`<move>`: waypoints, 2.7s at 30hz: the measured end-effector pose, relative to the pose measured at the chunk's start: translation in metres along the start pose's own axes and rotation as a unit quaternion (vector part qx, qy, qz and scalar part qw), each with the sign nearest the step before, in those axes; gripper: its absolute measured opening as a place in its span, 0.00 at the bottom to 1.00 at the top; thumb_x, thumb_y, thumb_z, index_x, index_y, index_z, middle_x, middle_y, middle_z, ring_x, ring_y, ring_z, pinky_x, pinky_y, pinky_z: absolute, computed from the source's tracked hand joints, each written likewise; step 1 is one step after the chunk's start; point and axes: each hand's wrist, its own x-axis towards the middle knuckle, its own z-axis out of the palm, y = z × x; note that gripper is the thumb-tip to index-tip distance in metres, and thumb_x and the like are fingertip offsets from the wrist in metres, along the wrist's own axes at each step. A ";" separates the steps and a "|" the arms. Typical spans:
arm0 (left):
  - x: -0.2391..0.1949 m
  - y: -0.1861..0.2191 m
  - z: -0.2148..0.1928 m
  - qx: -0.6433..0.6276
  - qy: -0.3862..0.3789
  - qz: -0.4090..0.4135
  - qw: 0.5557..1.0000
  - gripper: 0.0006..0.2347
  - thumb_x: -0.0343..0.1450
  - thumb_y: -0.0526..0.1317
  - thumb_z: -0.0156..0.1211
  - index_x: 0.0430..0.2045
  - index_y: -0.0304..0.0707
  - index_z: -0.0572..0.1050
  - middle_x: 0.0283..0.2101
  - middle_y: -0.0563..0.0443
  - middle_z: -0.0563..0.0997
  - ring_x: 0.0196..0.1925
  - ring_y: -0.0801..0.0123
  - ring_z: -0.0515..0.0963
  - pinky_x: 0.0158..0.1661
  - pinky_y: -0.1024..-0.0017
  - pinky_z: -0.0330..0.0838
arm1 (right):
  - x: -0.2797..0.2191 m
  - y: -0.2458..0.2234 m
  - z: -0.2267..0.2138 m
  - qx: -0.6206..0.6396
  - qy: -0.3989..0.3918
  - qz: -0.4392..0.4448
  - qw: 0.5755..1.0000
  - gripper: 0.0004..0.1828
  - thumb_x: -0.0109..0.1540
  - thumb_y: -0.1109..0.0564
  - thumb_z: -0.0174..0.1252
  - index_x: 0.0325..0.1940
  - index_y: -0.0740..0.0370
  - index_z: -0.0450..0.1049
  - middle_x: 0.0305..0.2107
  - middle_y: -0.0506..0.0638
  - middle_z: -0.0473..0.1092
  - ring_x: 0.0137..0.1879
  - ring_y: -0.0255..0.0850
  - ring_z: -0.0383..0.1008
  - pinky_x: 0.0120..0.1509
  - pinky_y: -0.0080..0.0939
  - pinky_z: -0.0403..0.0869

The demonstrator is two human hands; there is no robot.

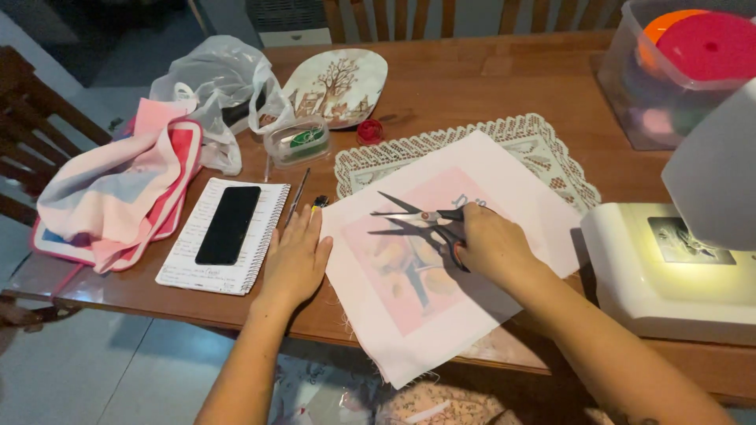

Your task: Cutting out a printed cartoon design from a sheet using scissors

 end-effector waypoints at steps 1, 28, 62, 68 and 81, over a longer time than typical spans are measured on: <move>0.006 -0.004 0.004 0.005 0.038 0.022 0.999 0.27 0.78 0.52 0.34 0.73 0.42 0.50 0.77 0.41 0.49 0.77 0.51 0.50 0.70 0.46 0.43 | 0.000 0.005 0.004 -0.003 -0.012 0.004 1.000 0.28 0.56 0.42 0.63 0.51 0.59 0.64 0.50 0.57 0.72 0.56 0.58 0.73 0.50 0.61 0.74; 0.042 0.058 -0.004 -0.023 -0.084 0.226 0.970 0.28 0.76 0.55 0.47 0.72 0.49 0.56 0.77 0.44 0.53 0.78 0.48 0.49 0.70 0.47 0.42 | -0.001 0.030 0.006 0.139 0.035 -0.045 0.989 0.27 0.48 0.59 0.64 0.51 0.56 0.68 0.48 0.51 0.74 0.53 0.53 0.74 0.58 0.51 0.62; -0.175 0.172 0.059 -0.726 -0.027 -0.238 0.644 0.14 0.69 0.34 0.60 0.44 0.20 0.82 0.44 0.40 0.88 0.44 0.67 0.83 0.47 0.72 0.75 | -0.225 0.056 -0.013 0.075 -0.534 0.047 0.841 0.26 0.57 0.24 0.57 0.47 0.35 0.86 0.32 0.26 0.84 0.34 0.18 0.82 0.33 0.18 0.72; -0.180 0.172 0.059 -0.682 -0.050 -0.244 0.687 0.14 0.69 0.35 0.59 0.47 0.30 0.82 0.42 0.47 0.88 0.37 0.73 0.78 0.35 0.74 0.71 | -0.230 0.059 0.043 0.241 -0.440 0.022 0.865 0.19 0.58 0.35 0.62 0.44 0.45 0.86 0.39 0.33 0.87 0.43 0.24 0.84 0.48 0.26 0.78; -0.182 0.169 0.089 -0.708 -0.032 -0.207 0.674 0.11 0.68 0.32 0.62 0.41 0.24 0.82 0.37 0.44 0.88 0.36 0.72 0.82 0.38 0.75 0.76 | -0.234 0.046 0.059 0.160 -0.321 -0.030 0.933 0.28 0.56 0.28 0.72 0.22 0.49 0.74 0.17 0.43 0.73 0.24 0.35 0.66 0.32 0.43 0.62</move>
